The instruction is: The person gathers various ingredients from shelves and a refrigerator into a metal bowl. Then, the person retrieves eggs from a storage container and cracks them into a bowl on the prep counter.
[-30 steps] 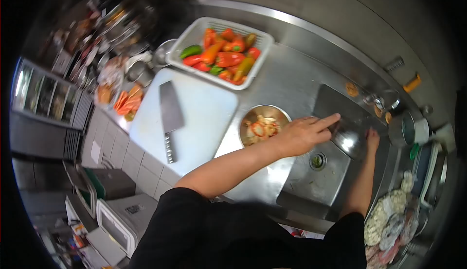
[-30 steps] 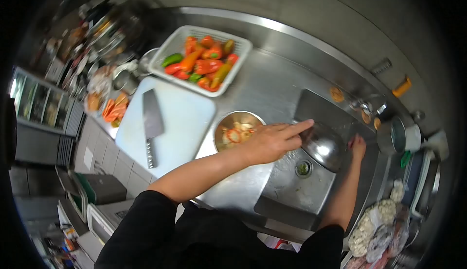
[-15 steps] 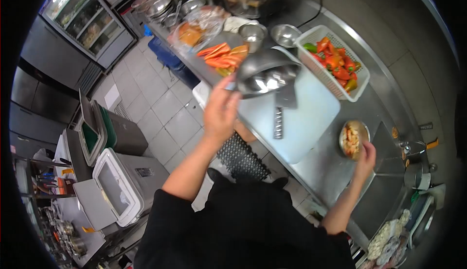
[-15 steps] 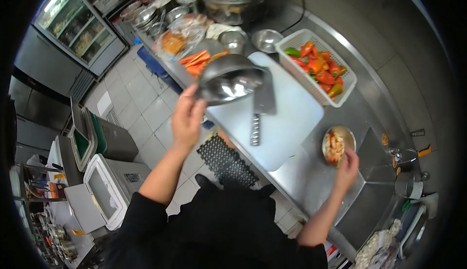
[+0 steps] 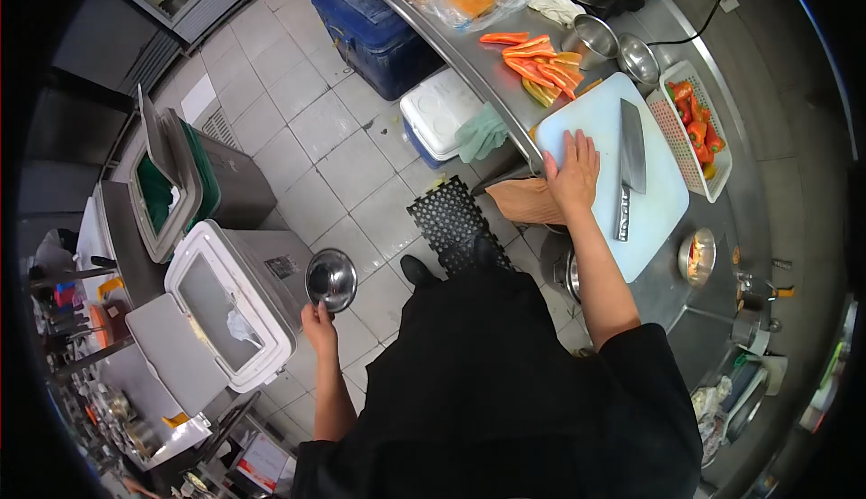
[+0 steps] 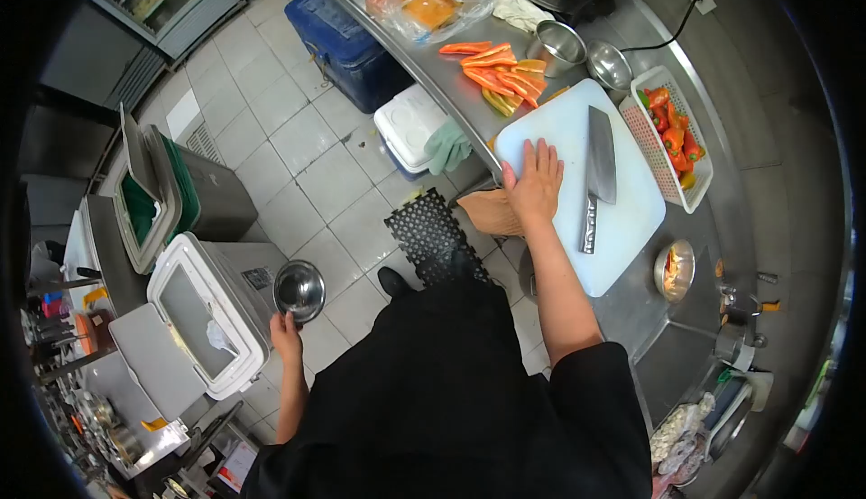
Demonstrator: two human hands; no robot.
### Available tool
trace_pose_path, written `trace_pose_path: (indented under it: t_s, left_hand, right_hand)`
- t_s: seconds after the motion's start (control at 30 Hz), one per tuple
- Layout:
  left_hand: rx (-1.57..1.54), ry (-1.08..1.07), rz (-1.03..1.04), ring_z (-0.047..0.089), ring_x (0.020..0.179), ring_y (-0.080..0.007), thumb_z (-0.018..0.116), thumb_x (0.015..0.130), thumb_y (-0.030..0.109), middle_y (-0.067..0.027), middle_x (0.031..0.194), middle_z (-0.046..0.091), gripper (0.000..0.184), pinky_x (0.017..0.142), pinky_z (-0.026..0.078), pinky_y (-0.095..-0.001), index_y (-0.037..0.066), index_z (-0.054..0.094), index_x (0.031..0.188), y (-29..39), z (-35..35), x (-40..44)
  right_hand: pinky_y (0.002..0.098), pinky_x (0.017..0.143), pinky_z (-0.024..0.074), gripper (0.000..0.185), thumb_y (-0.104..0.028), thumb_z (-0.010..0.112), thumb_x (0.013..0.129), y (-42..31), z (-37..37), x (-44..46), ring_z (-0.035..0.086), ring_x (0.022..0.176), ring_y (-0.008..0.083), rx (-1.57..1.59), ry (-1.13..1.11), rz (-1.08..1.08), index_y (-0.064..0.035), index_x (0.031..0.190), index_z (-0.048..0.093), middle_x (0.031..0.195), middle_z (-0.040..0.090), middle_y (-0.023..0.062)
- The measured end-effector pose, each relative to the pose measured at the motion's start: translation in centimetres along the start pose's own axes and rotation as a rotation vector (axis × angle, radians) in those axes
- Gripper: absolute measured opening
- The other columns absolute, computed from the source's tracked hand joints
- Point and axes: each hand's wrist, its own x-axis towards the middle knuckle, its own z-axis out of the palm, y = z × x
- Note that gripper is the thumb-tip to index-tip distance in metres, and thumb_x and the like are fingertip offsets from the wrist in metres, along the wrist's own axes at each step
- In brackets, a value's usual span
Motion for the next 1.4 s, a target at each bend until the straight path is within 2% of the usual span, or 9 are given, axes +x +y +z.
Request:
trace_pose_path:
  t_s: [0.07, 0.17, 0.43, 0.77, 1.03, 1.2, 1.27, 1.33, 1.4]
  left_hand:
    - [0.134, -0.1, -0.079, 0.06, 0.064, -0.0171, 0.059, 0.097, 0.02, -0.0103, 0.084, 0.058, 0.025, 0.06, 0.047, -0.032, -0.004, 0.059, 0.101, -3.0, -0.3, -1.3]
    - [0.016, -0.15, -0.209, 0.061, 0.061, -0.0166, 0.058, 0.098, 0.021, -0.0099, 0.081, 0.06, 0.024, 0.057, 0.047, -0.0319, -0.003, 0.057, 0.094, -1.1, 0.3, -3.7]
    - [-0.026, -0.151, -0.147, 0.061, 0.06, -0.0193, 0.059, 0.097, 0.021, -0.0106, 0.074, 0.057, 0.024, 0.059, 0.048, -0.0341, -0.001, 0.055, 0.088, 0.2, 3.5, -1.8]
    - [-0.077, -0.099, -0.102, 0.062, 0.061, -0.0169, 0.062, 0.095, 0.015, -0.0122, 0.089, 0.059, 0.022, 0.057, 0.049, -0.0315, -0.002, 0.052, 0.084, 1.8, 3.2, 2.8]
    - [-0.083, -0.013, -0.166, 0.059, 0.069, -0.0268, 0.063, 0.093, 0.025, -0.0152, 0.076, 0.056, 0.032, 0.064, 0.047, -0.0396, 0.001, 0.051, 0.076, 0.3, 2.1, 3.4]
    - [-0.18, 0.001, -0.152, 0.066, 0.06, -0.0223, 0.062, 0.094, 0.023, -0.013, 0.073, 0.057, 0.032, 0.058, 0.05, -0.036, 0.001, 0.047, 0.077, 4.9, 2.1, 8.6]
    - [-0.211, -0.007, -0.145, 0.066, 0.06, -0.0222, 0.062, 0.094, 0.023, -0.0134, 0.076, 0.058, 0.032, 0.058, 0.05, -0.0364, 0.001, 0.047, 0.077, 5.8, 2.7, 12.3]
    - [-0.275, -0.043, -0.187, 0.067, 0.068, -0.0283, 0.061, 0.093, 0.021, -0.0166, 0.088, 0.06, 0.025, 0.063, 0.052, -0.0397, 0.002, 0.051, 0.081, 6.5, 3.4, 16.8]
    - [-0.035, 0.056, -0.002, 0.066, 0.074, -0.033, 0.061, 0.092, 0.018, -0.0178, 0.096, 0.06, 0.019, 0.068, 0.052, -0.0419, 0.002, 0.053, 0.085, 9.4, 2.7, 21.3]
  right_hand:
    - [0.0532, 0.115, 0.0243, 0.061, -0.043, 0.06, 0.091, -0.1, 0.1, 0.1, 0.036, 0.137, 0.0379, -0.014, 0.004, 0.015, -0.007, 0.138, 0.049, 0.146, 0.043, 0.0181]
    - [0.0527, 0.115, 0.0247, 0.06, -0.042, 0.061, 0.09, -0.1, 0.1, -0.1, 0.037, 0.137, 0.0375, -0.019, 0.024, 0.001, -0.0072, 0.138, 0.049, 0.145, 0.044, 0.0178]
    - [0.0508, 0.115, 0.0254, 0.06, -0.042, 0.06, 0.091, 0.0, 0.5, -0.4, 0.036, 0.138, 0.036, -0.038, 0.005, -0.032, -0.0082, 0.139, 0.047, 0.147, 0.043, 0.0165]
    - [0.0495, 0.116, 0.025, 0.06, -0.039, 0.058, 0.093, -0.7, 0.2, -0.4, 0.035, 0.139, 0.0362, -0.07, -0.037, -0.044, -0.0079, 0.142, 0.044, 0.149, 0.041, 0.0169]
    - [0.0517, 0.113, 0.0281, 0.054, -0.033, 0.061, 0.091, -0.7, -0.1, 0.0, 0.04, 0.134, 0.0383, -0.026, 0.022, -0.049, -0.007, 0.137, 0.049, 0.144, 0.045, 0.0188]
    - [0.0458, 0.094, 0.0458, 0.036, -0.028, 0.05, 0.098, -1.5, 1.6, 3.4, 0.061, 0.108, 0.0343, 0.084, 0.178, 0.005, -0.0029, 0.123, 0.06, 0.114, 0.066, 0.0186]
    - [0.0403, 0.075, 0.0526, 0.036, -0.025, 0.041, 0.102, -7.8, -0.7, 5.0, 0.068, 0.08, 0.0303, 0.617, 0.066, 0.181, -0.0013, 0.121, 0.06, 0.09, 0.071, 0.0168]
    - [0.0388, 0.068, 0.0536, 0.038, -0.024, 0.036, 0.103, -13.1, -0.9, 7.4, 0.068, 0.068, 0.0288, 0.783, -0.046, 0.095, 0.0004, 0.121, 0.059, 0.081, 0.07, 0.0149]
    - [0.0415, 0.081, 0.0538, 0.034, -0.008, 0.043, 0.096, -18.1, -0.1, 10.1, 0.07, 0.085, 0.0318, 0.86, -0.166, 0.071, -0.005, 0.125, 0.059, 0.091, 0.072, 0.0161]
